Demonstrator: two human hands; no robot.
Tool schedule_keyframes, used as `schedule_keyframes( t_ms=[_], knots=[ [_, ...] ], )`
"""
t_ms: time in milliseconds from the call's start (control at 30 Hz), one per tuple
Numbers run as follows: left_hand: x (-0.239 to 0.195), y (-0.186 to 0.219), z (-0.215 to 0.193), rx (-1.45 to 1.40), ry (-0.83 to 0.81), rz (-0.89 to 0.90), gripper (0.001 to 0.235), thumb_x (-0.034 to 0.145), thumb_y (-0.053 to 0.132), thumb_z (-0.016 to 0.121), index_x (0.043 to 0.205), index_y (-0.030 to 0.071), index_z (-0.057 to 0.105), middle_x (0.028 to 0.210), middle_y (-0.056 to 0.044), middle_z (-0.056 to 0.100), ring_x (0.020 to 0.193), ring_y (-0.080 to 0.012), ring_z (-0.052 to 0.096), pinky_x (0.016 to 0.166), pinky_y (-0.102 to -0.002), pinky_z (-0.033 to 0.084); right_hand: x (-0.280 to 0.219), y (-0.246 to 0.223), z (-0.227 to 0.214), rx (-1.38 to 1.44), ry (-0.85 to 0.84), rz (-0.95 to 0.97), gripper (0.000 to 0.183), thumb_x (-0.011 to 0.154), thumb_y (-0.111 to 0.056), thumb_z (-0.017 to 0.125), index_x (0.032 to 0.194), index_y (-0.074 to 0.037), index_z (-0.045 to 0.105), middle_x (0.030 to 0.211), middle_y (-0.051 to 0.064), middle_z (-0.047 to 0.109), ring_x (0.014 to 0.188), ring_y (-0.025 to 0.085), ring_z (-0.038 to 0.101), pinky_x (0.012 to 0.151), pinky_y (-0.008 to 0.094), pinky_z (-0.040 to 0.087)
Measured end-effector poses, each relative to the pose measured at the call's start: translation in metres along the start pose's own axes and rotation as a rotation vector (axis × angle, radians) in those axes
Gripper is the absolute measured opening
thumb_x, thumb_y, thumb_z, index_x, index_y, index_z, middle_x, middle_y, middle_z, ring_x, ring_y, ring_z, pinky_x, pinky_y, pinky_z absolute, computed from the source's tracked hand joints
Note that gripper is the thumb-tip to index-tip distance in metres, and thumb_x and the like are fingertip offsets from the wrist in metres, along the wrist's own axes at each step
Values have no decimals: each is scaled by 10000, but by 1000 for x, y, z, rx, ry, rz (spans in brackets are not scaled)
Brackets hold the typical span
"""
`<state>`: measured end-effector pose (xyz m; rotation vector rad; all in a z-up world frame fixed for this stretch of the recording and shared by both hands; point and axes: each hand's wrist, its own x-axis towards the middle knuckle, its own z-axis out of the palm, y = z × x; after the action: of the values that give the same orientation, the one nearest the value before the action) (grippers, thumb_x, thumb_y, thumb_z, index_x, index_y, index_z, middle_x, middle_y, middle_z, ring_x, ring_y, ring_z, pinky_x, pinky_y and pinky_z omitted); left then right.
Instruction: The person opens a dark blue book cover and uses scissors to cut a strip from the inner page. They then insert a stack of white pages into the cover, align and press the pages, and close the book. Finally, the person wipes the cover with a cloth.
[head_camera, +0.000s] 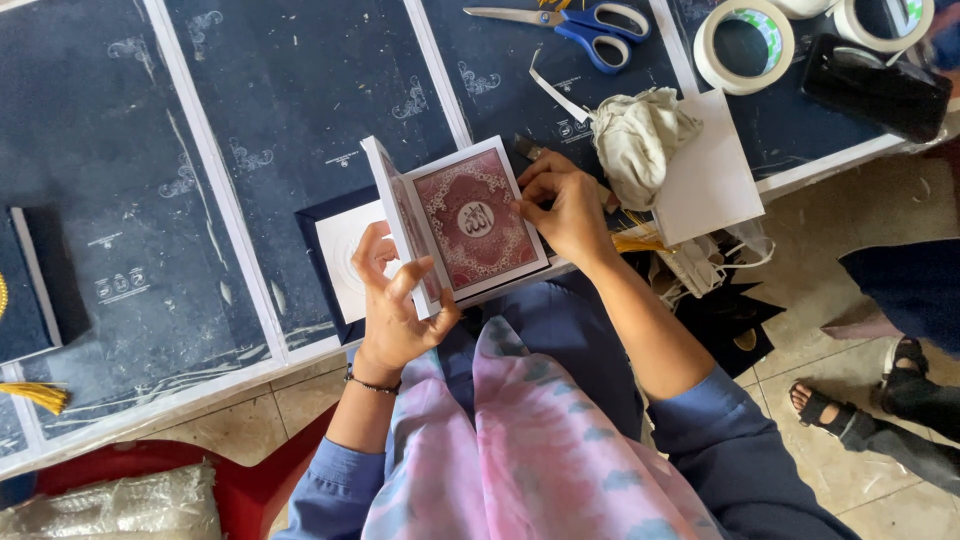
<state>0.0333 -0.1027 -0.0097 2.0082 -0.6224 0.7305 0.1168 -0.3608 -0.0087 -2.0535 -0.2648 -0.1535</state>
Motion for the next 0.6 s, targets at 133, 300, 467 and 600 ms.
schedule_keyframes(
  t_ms=[133, 300, 467, 600],
  knots=[
    [0, -4, 0, 79, 0, 81, 691, 688, 45, 765, 1298, 154, 460, 1314, -325, 416, 1184, -573, 472, 849, -537, 507, 1, -1, -1, -47, -2, -15, 139, 748, -28, 902, 766, -17, 765, 939, 73, 734, 710, 283, 751, 639, 326, 602],
    [5, -3, 2, 94, 12, 141, 767, 628, -23, 682, 1321, 159, 409, 1189, -245, 459, 1142, -582, 457, 796, -520, 523, 4, -4, -5, -37, -46, -33, 121, 768, -16, 877, 751, -23, 757, 953, 81, 717, 733, 299, 751, 633, 334, 597],
    [5, -3, 1, 102, 2, 112, 750, 622, -24, 688, 1296, 155, 412, 1207, -295, 447, 1139, -562, 459, 757, -519, 534, 7, 3, -4, -96, -80, -50, 163, 729, -30, 901, 745, -3, 741, 954, 80, 708, 731, 298, 743, 628, 329, 600],
    [5, -4, 3, 95, 3, 131, 756, 629, -24, 682, 1313, 159, 414, 1189, -276, 471, 1151, -578, 459, 755, -528, 538, 7, -1, -7, -88, -103, -21, 162, 729, -28, 905, 745, -4, 746, 959, 80, 705, 748, 311, 747, 661, 328, 608]
  ],
)
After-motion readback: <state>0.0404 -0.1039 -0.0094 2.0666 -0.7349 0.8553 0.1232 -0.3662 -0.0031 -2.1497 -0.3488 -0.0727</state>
